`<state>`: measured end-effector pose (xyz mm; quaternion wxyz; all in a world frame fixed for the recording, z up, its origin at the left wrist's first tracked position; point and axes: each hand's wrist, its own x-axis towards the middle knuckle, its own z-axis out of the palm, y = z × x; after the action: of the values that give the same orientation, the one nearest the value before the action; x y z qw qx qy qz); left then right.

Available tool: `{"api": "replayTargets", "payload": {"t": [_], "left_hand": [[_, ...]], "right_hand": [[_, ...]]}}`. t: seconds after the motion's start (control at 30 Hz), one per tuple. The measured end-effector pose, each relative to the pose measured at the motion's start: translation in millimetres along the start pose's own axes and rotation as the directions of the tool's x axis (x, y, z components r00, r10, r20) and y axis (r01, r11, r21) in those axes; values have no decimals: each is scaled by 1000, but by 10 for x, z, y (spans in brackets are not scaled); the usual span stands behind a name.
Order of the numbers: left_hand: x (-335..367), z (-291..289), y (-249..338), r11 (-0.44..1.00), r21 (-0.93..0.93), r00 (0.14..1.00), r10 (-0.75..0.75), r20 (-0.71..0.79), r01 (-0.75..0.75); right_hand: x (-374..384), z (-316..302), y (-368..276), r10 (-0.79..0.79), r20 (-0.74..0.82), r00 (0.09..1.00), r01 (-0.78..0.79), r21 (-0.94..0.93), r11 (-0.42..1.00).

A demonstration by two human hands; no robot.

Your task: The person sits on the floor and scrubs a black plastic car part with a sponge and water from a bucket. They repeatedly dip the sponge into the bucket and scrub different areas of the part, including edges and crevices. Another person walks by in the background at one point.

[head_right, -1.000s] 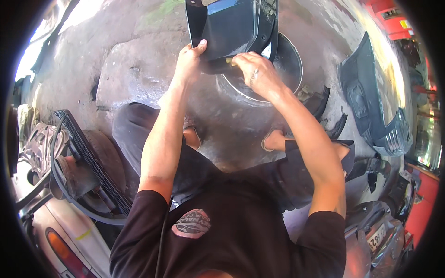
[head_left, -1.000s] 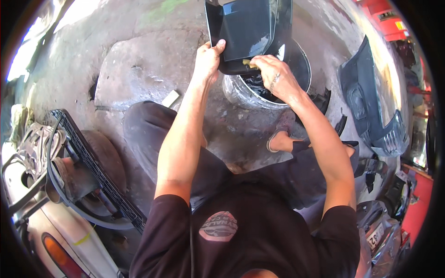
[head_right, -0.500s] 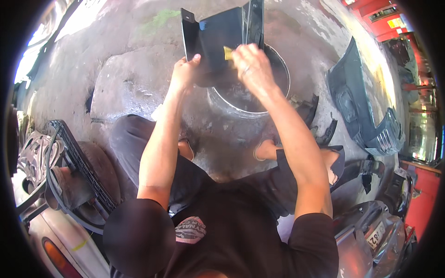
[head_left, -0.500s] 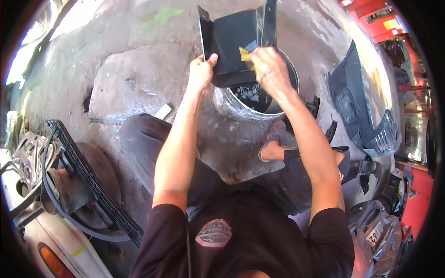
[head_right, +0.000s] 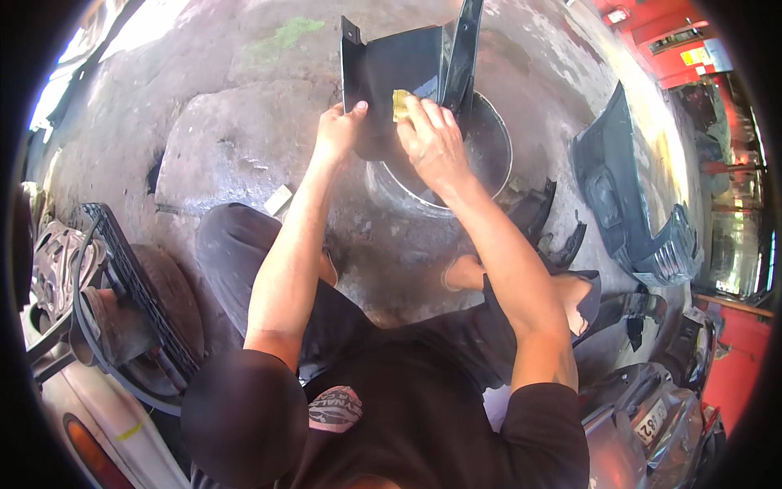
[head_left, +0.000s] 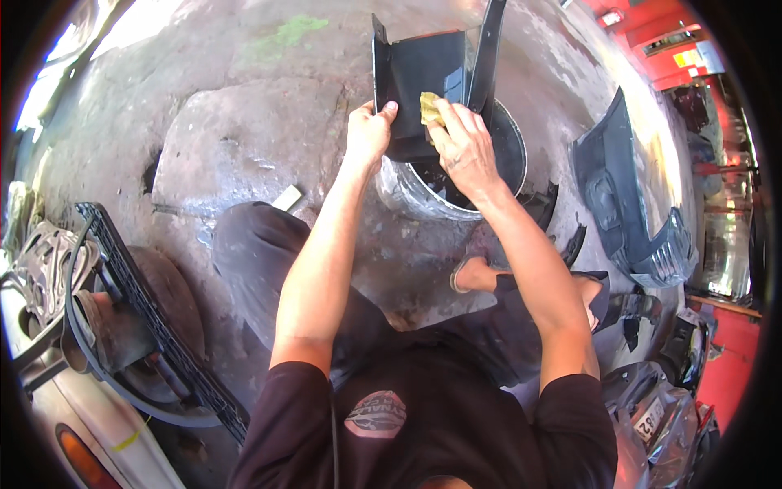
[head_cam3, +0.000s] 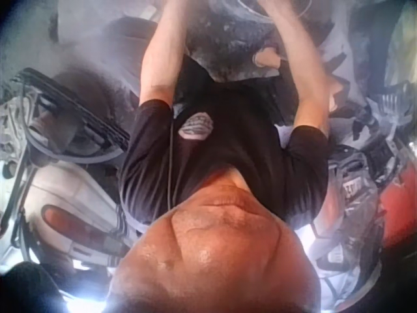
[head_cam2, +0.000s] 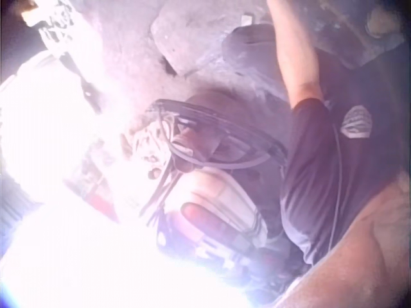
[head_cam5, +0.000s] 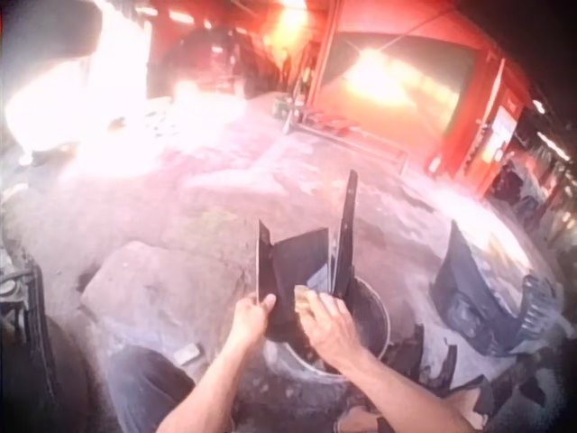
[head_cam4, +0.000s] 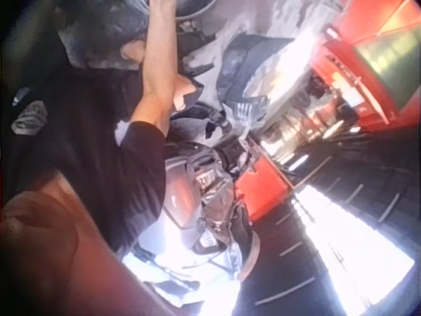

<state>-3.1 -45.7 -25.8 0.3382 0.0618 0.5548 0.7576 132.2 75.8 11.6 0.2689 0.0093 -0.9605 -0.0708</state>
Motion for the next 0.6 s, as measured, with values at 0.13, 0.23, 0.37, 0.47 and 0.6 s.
{"api": "replayTargets", "payload": {"t": [0.13, 0.23, 0.37, 0.47, 0.6], "left_hand": [[11, 10, -7, 995, 78, 998, 66, -5, -65], [-8, -75, 76, 976, 212, 998, 39, 46, -47], [-244, -74, 276, 947, 320, 993, -17, 114, -21], [-280, -107, 293, 905, 423, 981, -33, 190, -51], [-256, 72, 304, 820, 565, 967, -66, 245, -87]], "right_hand": [[-5, -122, 70, 423, 35, 905, -412, 313, 856], [172, -315, 214, 549, 139, 824, -535, 508, 674], [139, -276, 408, 719, 256, 646, -664, 653, 364], [25, -421, 508, 732, 215, 647, -621, 704, 343], [-317, -568, 574, 742, 355, 568, -704, 676, 216]]}}
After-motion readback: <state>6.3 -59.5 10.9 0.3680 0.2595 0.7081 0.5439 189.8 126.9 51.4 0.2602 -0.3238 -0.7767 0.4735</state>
